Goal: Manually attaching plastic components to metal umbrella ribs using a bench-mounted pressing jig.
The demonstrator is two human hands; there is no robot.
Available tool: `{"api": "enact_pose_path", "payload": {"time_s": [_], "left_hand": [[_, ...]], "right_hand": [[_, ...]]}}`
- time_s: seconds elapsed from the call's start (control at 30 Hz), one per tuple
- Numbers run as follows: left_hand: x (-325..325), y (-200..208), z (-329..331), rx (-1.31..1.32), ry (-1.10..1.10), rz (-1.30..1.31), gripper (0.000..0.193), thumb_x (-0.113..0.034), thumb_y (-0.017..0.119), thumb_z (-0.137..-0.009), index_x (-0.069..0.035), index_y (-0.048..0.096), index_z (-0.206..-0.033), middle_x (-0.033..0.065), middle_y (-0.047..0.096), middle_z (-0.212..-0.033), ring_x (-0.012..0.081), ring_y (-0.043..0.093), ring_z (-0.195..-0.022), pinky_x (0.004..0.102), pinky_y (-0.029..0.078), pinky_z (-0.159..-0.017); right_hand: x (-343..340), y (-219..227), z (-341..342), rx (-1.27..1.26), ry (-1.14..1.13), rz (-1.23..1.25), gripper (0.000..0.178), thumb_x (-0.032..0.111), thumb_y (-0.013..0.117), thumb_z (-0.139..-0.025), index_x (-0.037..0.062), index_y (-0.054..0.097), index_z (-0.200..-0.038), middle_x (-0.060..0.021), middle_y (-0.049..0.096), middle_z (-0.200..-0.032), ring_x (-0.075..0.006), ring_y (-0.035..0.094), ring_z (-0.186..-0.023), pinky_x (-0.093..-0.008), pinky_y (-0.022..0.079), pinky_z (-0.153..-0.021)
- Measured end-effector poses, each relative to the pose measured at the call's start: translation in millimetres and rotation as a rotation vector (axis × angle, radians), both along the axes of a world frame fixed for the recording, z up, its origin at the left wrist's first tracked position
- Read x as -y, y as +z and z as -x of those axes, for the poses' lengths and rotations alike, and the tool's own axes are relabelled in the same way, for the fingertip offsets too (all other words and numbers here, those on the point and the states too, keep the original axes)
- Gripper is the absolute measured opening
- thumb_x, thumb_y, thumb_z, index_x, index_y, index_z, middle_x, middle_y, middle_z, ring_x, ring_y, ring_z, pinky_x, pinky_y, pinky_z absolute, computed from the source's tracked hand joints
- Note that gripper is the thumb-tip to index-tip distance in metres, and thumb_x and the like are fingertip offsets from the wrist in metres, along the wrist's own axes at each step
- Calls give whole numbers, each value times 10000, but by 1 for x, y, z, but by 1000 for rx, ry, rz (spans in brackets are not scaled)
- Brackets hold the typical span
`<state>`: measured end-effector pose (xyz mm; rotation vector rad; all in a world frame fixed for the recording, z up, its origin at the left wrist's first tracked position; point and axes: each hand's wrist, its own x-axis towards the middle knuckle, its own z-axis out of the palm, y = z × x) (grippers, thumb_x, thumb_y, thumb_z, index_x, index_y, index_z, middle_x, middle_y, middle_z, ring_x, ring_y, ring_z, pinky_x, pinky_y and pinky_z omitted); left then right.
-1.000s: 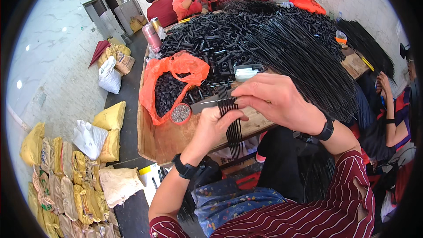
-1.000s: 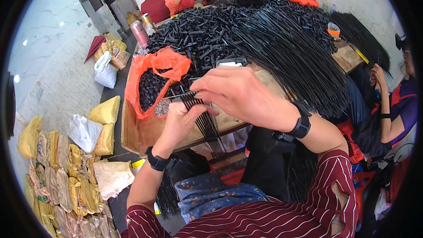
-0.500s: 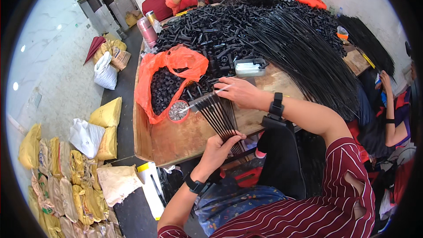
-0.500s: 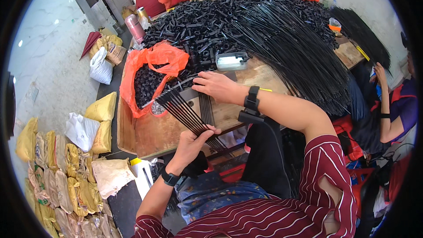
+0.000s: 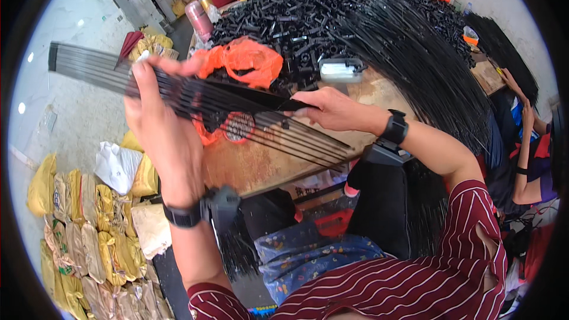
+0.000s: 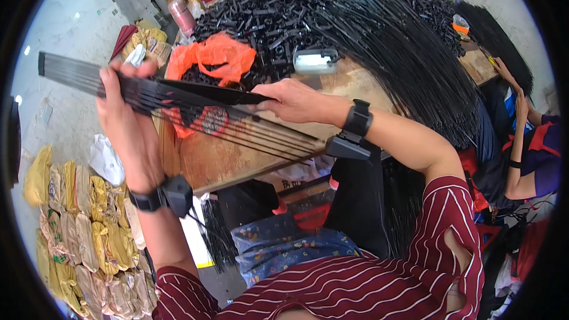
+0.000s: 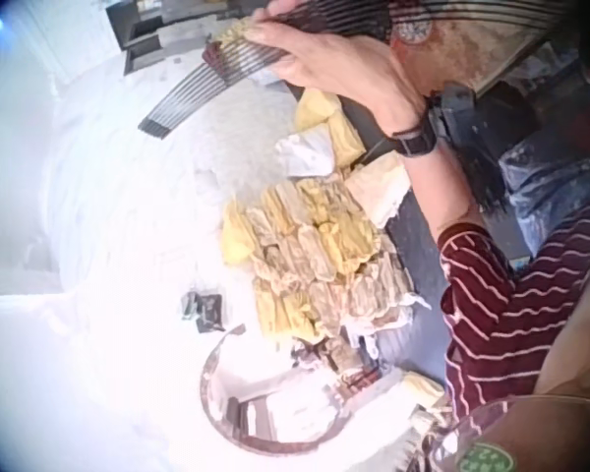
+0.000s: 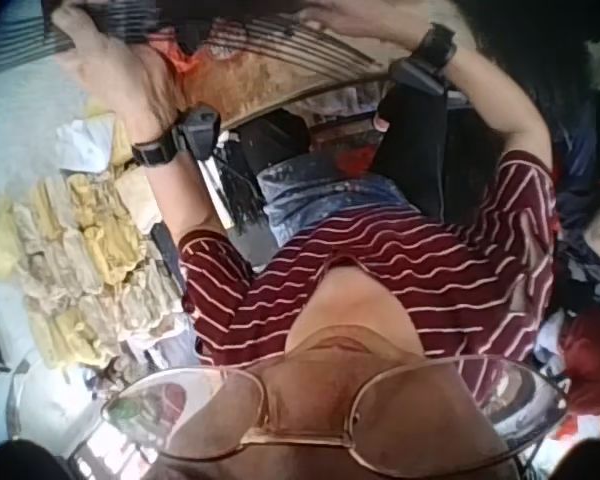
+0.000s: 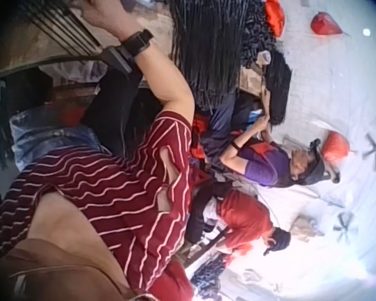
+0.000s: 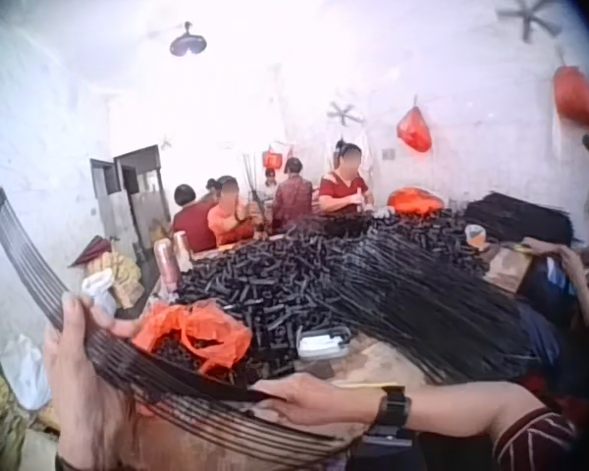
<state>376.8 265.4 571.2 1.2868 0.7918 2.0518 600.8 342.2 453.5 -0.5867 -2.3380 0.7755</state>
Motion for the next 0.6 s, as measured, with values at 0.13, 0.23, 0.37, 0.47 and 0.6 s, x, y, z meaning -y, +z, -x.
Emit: {"api": "enact_pose_path", "payload": {"time_s": [0.13, 0.23, 0.37, 0.47, 0.6], "left_hand": [[-33, -15, 14, 44, 171, -79, 223, -187, 460, -990, 16, 517, -918, 66, 537, -732, 235, 641, -655, 381, 546, -679], [-42, -34, 13, 70, 208, 14, 209, -163, 484, -971, 27, 522, -892, 75, 558, -714, 221, 623, -588, 350, 539, -610], [-28, -45, 35, -230, 254, 202, 254, -210, 538, -953, 43, 538, -941, 112, 617, -802, 246, 640, -684, 356, 529, -679], [2, -40, 41, -1062, 1280, -171, 494, -277, 715, -828, 92, 540, -1108, 213, 619, -1064, 324, 577, -1007, 434, 446, -888], [76, -43, -18, -1544, 295, 13, 493, -345, 764, -744, 36, 622, -1024, 243, 625, -1017, 372, 582, -1000, 441, 462, -814]], "right_hand": [[44, 7, 5, -22, 96, 630, 301, 260, 483, -989, -22, 584, -1014, -105, 656, -853, -233, 643, -755, -337, 512, -716], [58, -9, 1, 47, 302, 1123, 333, 316, 477, -992, 5, 594, -972, -57, 647, -880, -117, 635, -769, -260, 534, -701], [76, -10, -5, 116, 371, 1100, 242, 252, 536, -969, 17, 590, -956, -43, 657, -879, -96, 651, -766, -241, 544, -691], [84, -14, -22, 135, 327, 1172, 208, 228, 541, -963, 26, 592, -968, -33, 663, -885, -92, 655, -772, -233, 542, -665], [102, -31, -27, 244, 400, 1136, 236, 237, 539, -957, 7, 593, -956, -51, 676, -881, -106, 660, -726, -235, 532, -632]]}}
